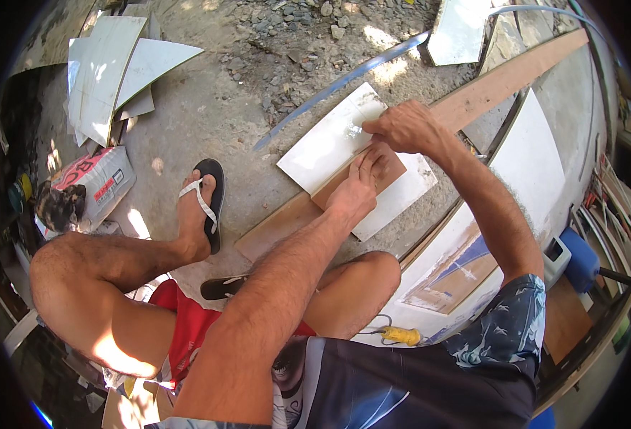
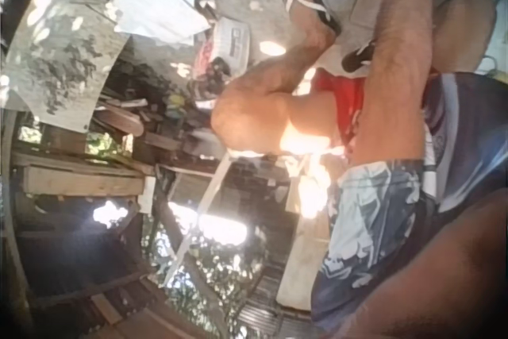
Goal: The person sits on the ground and uses a utility knife to score and snap square ceramic tiles. They repeatedly align a smaller brown tile on a larger white tile, score along the edge, and break the tile to create smaller pieces.
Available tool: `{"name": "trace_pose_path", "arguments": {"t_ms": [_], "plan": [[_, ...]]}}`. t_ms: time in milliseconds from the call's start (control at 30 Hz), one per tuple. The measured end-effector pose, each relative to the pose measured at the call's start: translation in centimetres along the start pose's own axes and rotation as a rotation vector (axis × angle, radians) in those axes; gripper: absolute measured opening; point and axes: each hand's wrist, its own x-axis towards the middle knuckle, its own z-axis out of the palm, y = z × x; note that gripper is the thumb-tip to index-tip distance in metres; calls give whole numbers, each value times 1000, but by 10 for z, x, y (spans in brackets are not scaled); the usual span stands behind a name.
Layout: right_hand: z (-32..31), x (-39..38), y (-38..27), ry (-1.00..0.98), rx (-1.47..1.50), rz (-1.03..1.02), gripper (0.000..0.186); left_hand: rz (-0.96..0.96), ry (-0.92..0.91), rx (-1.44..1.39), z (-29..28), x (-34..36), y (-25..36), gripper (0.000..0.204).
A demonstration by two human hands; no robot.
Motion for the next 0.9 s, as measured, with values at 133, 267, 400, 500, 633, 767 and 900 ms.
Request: {"name": "trace_pose_path", "arguments": {"t_ms": [133, 267, 400, 500, 633, 767, 900], "plan": [[3, 7, -30, -3, -57, -95, 16, 17, -152, -26, -11, 2, -2, 74], [2, 0, 13, 24, 11, -10, 12, -6, -41, 17, -8, -2, -1, 75], [-35, -13, 70, 18, -133, 107, 16, -3, -47, -11, 2, 2, 2, 74], [-45, -25, 68, 155, -128, 29, 21, -1, -61, 12, -3, 0, -1, 73], [-26, -20, 44, 116, -48, 38, 23, -7, -59, 18, 0, 3, 2, 71], [-16, -6, 29, 8, -9, 51, 19, -5, -52, -2, -2, 1, 2, 69], [-10, 2, 12, 11, -4, -33, 18, 19, -50, -1, -6, -2, -3, 67]]}}
